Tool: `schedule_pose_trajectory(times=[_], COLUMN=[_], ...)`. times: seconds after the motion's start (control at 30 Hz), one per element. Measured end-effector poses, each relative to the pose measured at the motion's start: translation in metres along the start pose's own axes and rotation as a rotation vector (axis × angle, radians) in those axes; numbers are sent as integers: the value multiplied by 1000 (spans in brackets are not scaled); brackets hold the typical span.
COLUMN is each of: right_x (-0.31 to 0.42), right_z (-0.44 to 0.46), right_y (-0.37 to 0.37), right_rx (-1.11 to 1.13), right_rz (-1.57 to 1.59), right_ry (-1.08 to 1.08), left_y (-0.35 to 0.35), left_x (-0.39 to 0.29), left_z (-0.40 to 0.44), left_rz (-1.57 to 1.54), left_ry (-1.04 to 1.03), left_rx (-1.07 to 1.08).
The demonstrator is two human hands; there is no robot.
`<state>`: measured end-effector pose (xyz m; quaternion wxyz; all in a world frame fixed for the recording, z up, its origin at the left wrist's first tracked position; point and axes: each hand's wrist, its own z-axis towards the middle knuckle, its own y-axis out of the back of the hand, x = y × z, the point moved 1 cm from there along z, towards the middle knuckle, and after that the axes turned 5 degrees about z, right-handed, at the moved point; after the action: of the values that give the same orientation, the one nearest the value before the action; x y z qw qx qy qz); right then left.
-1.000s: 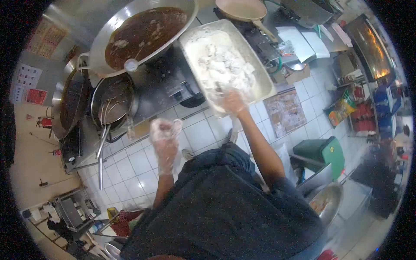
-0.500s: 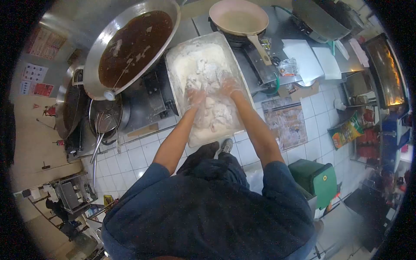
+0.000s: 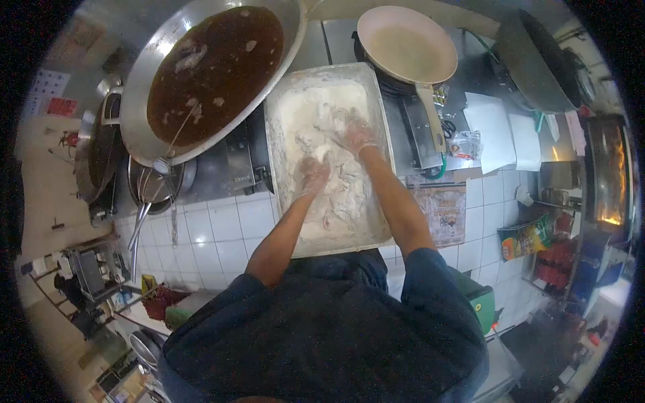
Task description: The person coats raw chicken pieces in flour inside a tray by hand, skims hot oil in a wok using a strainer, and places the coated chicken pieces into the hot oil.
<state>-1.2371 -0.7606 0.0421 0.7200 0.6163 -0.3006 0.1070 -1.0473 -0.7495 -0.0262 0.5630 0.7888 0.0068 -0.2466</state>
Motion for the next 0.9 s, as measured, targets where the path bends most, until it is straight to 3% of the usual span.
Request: schedule_pose_trajectory(times=[0.03, 0.07, 0.1, 0.13, 0.2, 0.23, 0.3, 0.37, 0.43, 0.5, 0.57, 0.67, 0.77, 0.87, 0.9], right_x=[-1, -5, -12, -21, -33, -38, -44, -39, -27, -11, 6, 4, 50, 77, 78], right_z=[1, 6, 12, 13, 3, -5, -28, -34, -56, -65, -70, -76, -56, -32, -21], right_y=[-7, -10, -12, -16, -18, -17, -9, 13, 40, 69, 91, 96, 142, 151, 143], right_rx=[-3, -11, 81, 180, 102, -79, 20, 553, 602, 584, 530, 188, 328, 361, 360], right_rz=[53, 103, 40, -19, 76, 230, 322, 188, -123, -245, -184, -165, -380, -441, -421], right_ry=[-144, -286, -256, -231, -179, -152, -210, -337, -44, 18, -151, 99, 26, 131, 137], left_y=[11, 32, 60, 78, 112, 119, 83, 57, 51, 106, 133, 96, 90, 33, 37], left_x=[-8, -21, -33, -41, -59, -64, -25, -1, 3, -45, -72, -54, -59, -39, -43], left_z=[-5, -8, -14, -28, -45, -45, -55, -52, -58, -71, -76, -58, -51, -47, -51], left_rz=[-16, -99, -177, -414, -1055, -1461, -1649, -1251, -997, -525, -179, 189, 152, 181, 169], left_ry=[-26, 76, 179, 232, 260, 215, 330, 519, 358, 235, 163, 89, 35, -195, -176], left_rx=[34, 14, -3, -20, -108, -172, -7, 90, 34, -76, -56, 199, 60, -240, -224])
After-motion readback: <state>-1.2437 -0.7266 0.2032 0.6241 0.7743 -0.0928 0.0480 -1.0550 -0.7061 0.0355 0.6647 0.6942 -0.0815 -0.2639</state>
